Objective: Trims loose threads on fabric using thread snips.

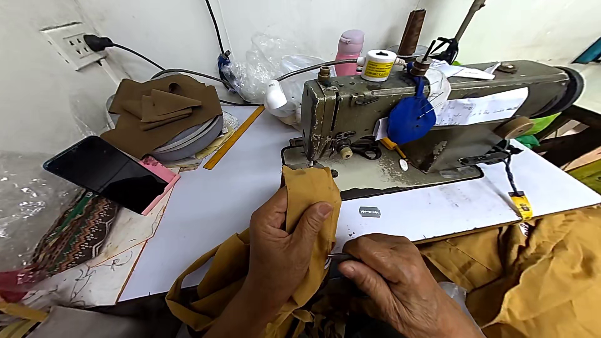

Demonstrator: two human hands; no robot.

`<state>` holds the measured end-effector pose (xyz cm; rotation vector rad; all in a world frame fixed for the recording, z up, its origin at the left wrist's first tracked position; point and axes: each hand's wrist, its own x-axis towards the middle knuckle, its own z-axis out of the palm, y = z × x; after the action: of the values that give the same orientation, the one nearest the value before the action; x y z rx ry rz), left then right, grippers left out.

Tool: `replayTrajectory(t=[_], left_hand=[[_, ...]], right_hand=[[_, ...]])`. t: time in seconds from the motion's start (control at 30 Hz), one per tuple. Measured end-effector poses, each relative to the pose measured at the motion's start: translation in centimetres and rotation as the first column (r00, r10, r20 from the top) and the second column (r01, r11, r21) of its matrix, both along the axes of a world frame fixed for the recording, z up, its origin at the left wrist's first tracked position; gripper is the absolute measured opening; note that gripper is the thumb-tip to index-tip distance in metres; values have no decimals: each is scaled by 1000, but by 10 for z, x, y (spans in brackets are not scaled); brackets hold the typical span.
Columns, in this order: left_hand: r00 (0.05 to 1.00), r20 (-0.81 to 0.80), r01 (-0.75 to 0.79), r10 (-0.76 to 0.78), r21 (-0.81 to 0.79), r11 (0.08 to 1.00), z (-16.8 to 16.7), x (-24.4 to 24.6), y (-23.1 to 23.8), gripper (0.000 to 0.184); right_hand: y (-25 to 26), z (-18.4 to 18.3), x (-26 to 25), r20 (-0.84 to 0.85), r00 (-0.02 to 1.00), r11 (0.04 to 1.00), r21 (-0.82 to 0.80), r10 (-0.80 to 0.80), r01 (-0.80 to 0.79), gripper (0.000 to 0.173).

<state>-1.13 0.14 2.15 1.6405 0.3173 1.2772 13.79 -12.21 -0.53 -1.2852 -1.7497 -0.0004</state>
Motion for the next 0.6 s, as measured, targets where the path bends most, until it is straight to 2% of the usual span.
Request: replayTrajectory(t=[0.1,0.2,0.6], left_hand=[[1000,6,6,-6,-15,1000,1,0,0,15],[1000,-7,16,-17,-22,1000,1,1,1,16],[997,-48,55,-56,-30,998,-2,0,3,15]], right_hand=[[3,-4,2,-46,997,998,20,-60,61,36],[5,-3,2,-20,992,992,3,-124,124,37],[4,0,4,65,988,990,14,-138,137,40]])
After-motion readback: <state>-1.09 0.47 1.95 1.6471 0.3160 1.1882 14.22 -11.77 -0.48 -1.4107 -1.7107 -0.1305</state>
